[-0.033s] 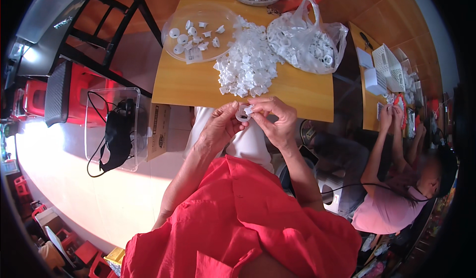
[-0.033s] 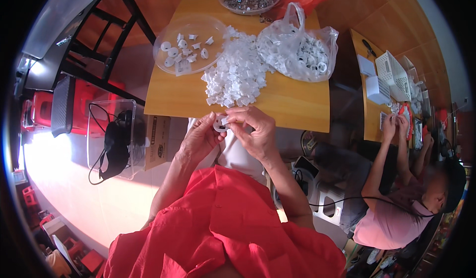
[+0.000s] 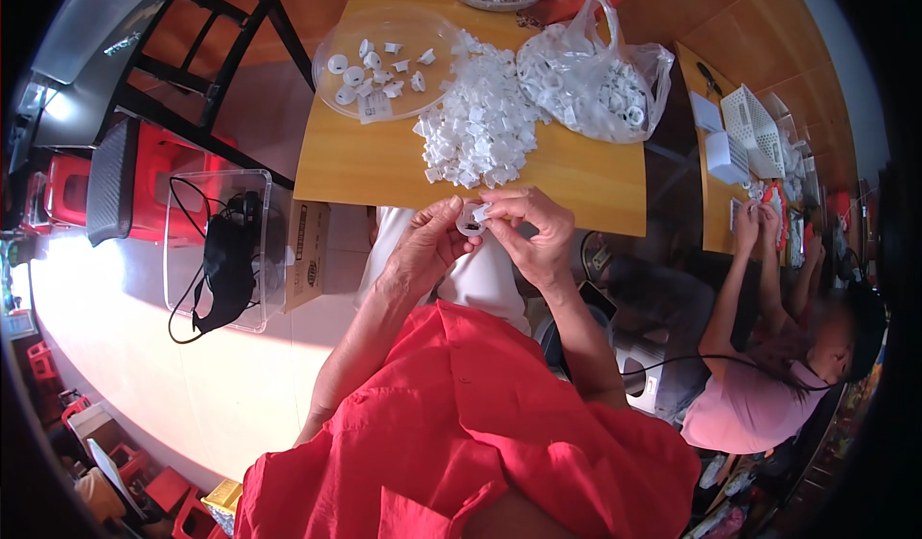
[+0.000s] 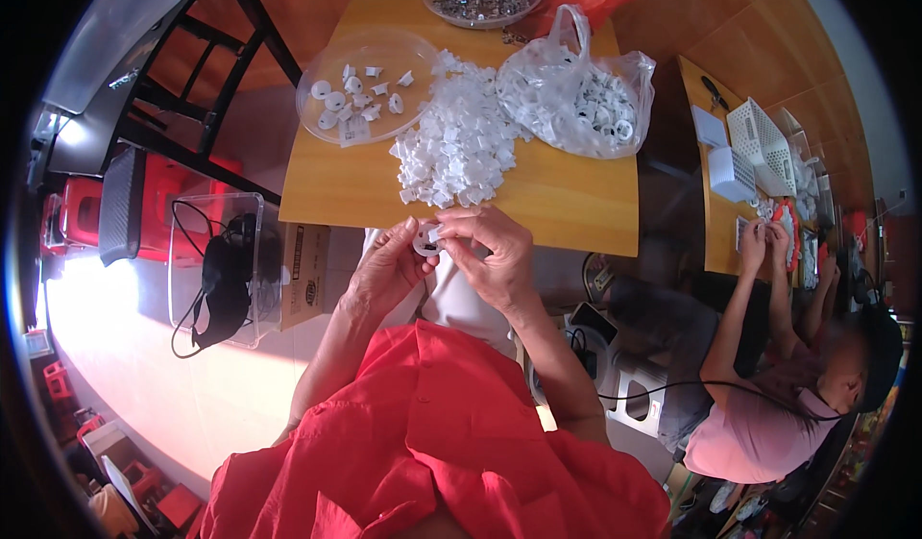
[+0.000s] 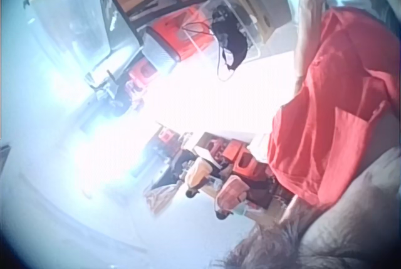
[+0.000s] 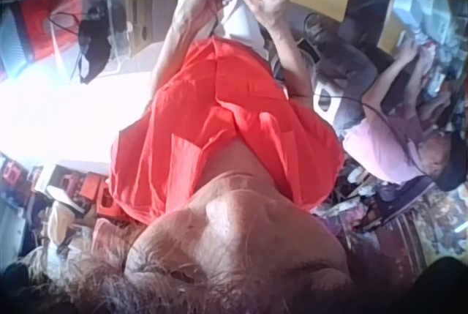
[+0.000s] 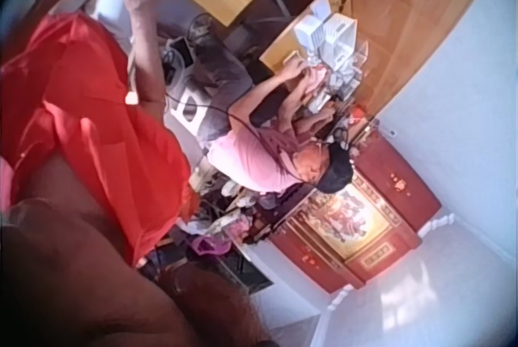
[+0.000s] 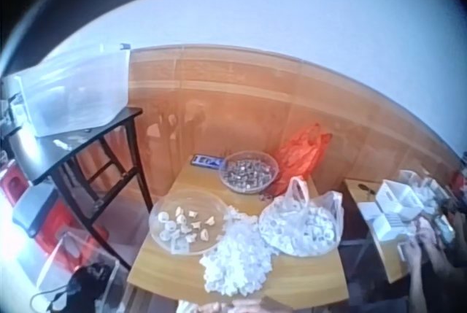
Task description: The person assembles plastic components by hand, fitting small plastic inserts into round plastic bases.
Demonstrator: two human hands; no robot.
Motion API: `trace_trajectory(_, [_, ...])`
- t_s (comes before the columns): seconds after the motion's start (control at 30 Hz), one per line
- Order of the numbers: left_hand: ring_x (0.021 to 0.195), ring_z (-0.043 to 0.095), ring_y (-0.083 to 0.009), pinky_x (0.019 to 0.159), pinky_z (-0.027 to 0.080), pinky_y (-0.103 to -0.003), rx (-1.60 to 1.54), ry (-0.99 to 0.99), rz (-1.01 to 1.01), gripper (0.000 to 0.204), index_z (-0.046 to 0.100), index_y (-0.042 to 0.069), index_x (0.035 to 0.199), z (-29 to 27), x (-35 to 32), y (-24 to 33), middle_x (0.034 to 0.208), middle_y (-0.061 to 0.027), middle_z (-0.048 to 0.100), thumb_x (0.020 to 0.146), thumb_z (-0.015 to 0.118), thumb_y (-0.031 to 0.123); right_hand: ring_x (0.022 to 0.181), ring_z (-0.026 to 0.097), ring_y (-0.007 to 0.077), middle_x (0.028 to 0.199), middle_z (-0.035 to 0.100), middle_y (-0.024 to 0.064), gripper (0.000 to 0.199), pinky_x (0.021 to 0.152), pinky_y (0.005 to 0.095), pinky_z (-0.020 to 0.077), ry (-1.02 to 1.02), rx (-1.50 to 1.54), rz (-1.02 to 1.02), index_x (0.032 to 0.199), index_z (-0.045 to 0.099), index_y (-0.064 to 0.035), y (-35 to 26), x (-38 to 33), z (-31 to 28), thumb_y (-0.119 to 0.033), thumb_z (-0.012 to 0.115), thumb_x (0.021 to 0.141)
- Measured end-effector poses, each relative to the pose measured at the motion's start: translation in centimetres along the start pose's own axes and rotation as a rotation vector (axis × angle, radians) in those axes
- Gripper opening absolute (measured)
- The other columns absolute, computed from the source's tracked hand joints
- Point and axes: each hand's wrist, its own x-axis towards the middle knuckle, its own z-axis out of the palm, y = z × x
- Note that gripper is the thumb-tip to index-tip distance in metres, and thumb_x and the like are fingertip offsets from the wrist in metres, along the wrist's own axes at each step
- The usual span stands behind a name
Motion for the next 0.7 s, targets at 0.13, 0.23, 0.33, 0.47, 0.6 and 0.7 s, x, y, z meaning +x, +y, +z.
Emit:
trace_trajectory(0.13, [0.069,0.06,-0.0144,0.061,0.051,-0.024,0.015,-0.019,0.011,0.028,0.057,0.001,0.101,-0.1,-0.1,-0.1,0.088,-0.0067,0.061,0.089,0.051,0.026,0.077,0.06,0.0132,0.091,0.065,0.009,0.014,0.056,0.0209,0.0447,-0.008,-0.048,-0.056,0.078,0.063,-0.005,0.1,0.1,-0.1,0.005,0.066,0.069])
trace_trajectory(0.23, [0.071,0.06,-0.014,0.063,0.051,-0.025,0.008,-0.008,0.029,0.027,0.057,0.002,0.102,-0.1,0.0,-0.1,0.088,-0.0065,0.061,0.089,0.051,0.025,0.076,0.06,0.0123,0.091,0.065,0.0096,0.013,0.057,0.0212,0.0449,-0.008,0.001,-0.035,0.078,0.063,-0.0041,0.3,-0.1,-0.2,0.004,0.066,0.069])
trace_trajectory(0.33, [0.072,0.06,-0.0138,0.064,0.052,-0.025,0.022,0.014,0.028,0.026,0.057,0.002,0.102,0.3,-0.1,-0.1,0.088,-0.0062,0.061,0.09,0.05,0.024,0.074,0.059,0.011,0.092,0.065,0.0109,0.013,0.057,0.0211,0.045,-0.01,0.06,-0.011,0.078,0.063,-0.0033,0.5,-0.2,-0.2,0.005,0.066,0.069])
trace_trajectory(0.47, [0.073,0.061,-0.0148,0.065,0.053,-0.026,0.029,0.016,0.032,0.026,0.057,0.002,0.102,0.0,0.1,-0.3,0.089,-0.0061,0.062,0.09,0.05,0.024,0.068,0.056,0.0088,0.089,0.064,0.0096,0.012,0.057,0.0203,0.0447,0.002,0.113,0.018,0.083,0.063,-0.0013,1.0,-0.5,-0.4,0.003,0.065,0.073])
trace_trajectory(0.6, [0.074,0.062,-0.0162,0.066,0.053,-0.025,0.055,0.045,0.061,0.027,0.057,0.003,0.105,-0.3,0.3,-0.5,0.091,-0.0071,0.062,0.09,0.05,0.024,0.066,0.055,0.0063,0.079,0.063,0.0045,0.015,0.056,0.0186,0.0437,0.061,0.28,0.312,0.091,0.062,0.0009,0.3,-0.5,-0.4,0.001,0.064,0.077])
trace_trajectory(0.7, [0.077,0.063,-0.0172,0.067,0.054,-0.026,0.059,0.024,0.057,0.027,0.057,0.003,0.107,-0.4,0.4,-0.5,0.092,-0.0075,0.062,0.09,0.051,0.023,0.064,0.055,0.0056,0.073,0.061,0.0021,0.015,0.054,0.0178,0.0429,0.054,0.347,0.411,0.092,0.061,0.0006,0.6,-0.4,-0.6,-0.001,0.064,0.077])
